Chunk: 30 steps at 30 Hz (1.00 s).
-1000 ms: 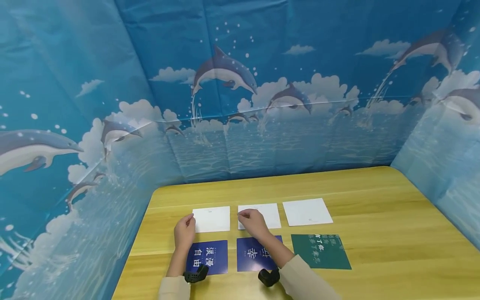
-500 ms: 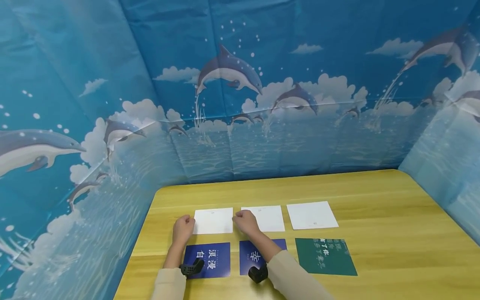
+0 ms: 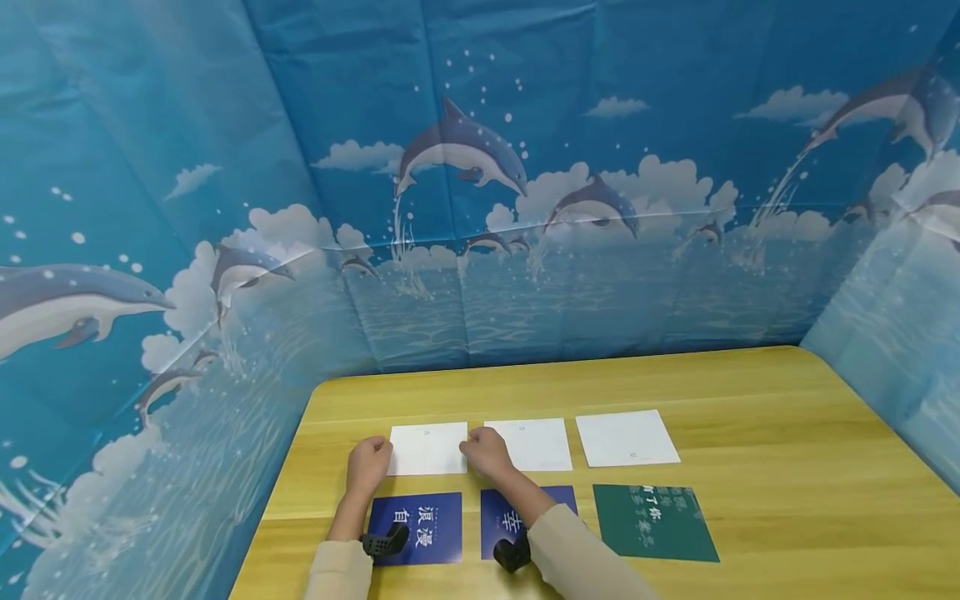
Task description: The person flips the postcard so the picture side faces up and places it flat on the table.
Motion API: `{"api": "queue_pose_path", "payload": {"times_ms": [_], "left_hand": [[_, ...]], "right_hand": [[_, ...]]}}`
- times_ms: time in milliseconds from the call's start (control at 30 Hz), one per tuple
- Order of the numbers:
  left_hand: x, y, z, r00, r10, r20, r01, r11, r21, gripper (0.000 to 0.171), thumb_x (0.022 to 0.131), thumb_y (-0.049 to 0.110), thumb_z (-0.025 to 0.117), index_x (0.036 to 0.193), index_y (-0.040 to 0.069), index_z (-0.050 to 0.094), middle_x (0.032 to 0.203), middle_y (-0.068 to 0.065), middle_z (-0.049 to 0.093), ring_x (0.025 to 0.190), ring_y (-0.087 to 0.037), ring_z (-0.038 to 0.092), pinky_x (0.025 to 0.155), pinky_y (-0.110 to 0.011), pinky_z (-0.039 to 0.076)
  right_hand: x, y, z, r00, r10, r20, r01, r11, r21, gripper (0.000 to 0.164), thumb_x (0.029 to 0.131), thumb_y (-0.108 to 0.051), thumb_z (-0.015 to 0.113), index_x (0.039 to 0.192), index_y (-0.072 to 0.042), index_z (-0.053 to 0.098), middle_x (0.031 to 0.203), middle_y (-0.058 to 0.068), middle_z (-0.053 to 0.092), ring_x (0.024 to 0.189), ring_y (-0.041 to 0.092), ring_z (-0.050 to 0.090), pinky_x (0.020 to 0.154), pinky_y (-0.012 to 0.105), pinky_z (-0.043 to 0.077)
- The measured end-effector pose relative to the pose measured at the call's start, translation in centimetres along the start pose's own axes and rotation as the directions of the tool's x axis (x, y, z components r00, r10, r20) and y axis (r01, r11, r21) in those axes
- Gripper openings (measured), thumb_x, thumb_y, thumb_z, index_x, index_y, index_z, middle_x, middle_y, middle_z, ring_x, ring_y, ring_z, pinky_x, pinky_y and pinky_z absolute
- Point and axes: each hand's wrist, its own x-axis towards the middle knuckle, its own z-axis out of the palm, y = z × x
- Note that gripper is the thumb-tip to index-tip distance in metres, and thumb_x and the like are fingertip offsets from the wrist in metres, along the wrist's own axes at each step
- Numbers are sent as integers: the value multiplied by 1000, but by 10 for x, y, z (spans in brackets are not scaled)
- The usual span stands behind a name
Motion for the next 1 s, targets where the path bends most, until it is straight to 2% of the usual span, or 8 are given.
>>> {"api": "queue_pose_path", "payload": {"times_ms": [67,133,200,300,367,533,700,1000], "left_hand": [[1,0,-1,1000,3,2,-3,1000,-6,26,86,9,47,62,3,53,56,-7,46,53,-20,44,52,-30,37],[3,0,-1,1000,4,6,-4,1000,-6,31,86,8,48,56,8,38,52,-1,28,49,-15,27,47,-27,25],[5,-1,-1,1000,12,-1,-12,1000,6,26,85,7,50,59,2,50,54,-5,43,51,-17,39,48,-29,33],[7,-4,-1,1000,18,-6,-18,999,35,18,82,5,54,85,-8,66,76,-17,62,71,-26,56,62,-37,46],[8,-4,-2,1000,14,-4,-14,999,52,27,79,3,58,99,-14,63,90,-20,65,83,-30,59,72,-40,48],[9,-4,-3,999,-27,37,26,999,40,32,72,0,66,100,-14,62,87,-17,62,79,-27,56,69,-38,47],[10,-7,-2,996,-69,54,71,997,-38,44,67,-7,73,107,-15,59,89,-17,60,81,-25,54,67,-33,48],[10,-2,-4,994,-112,15,113,990,-81,39,71,-5,71,108,-12,60,87,-14,58,79,-25,51,65,-30,45]], "right_hand": [[1,-1,2,1000,-4,5,4,1000,7,35,81,-3,51,53,-11,31,48,-2,28,42,11,24,40,22,22],[1,0,3,1000,-3,-11,3,1000,9,25,82,-4,53,57,-2,48,55,3,44,48,16,42,44,26,36],[3,2,4,1000,20,-21,-19,1000,13,17,83,-6,54,77,9,61,73,14,59,68,27,57,58,35,48],[5,5,5,998,51,-39,-50,998,24,33,84,-9,57,109,14,59,107,24,60,104,39,53,85,46,44],[6,6,6,996,72,-45,-70,997,41,32,84,-9,57,108,12,60,107,23,60,106,39,53,87,46,43],[7,7,7,992,106,-60,-103,993,55,29,83,-9,58,104,10,62,103,19,62,101,36,55,84,45,44],[7,8,8,989,127,-73,-121,989,81,31,81,-8,58,106,10,62,105,20,61,102,36,54,85,46,44],[8,9,13,981,155,-119,-139,981,137,37,81,-16,67,107,10,61,102,20,62,99,35,57,81,42,47]]}}
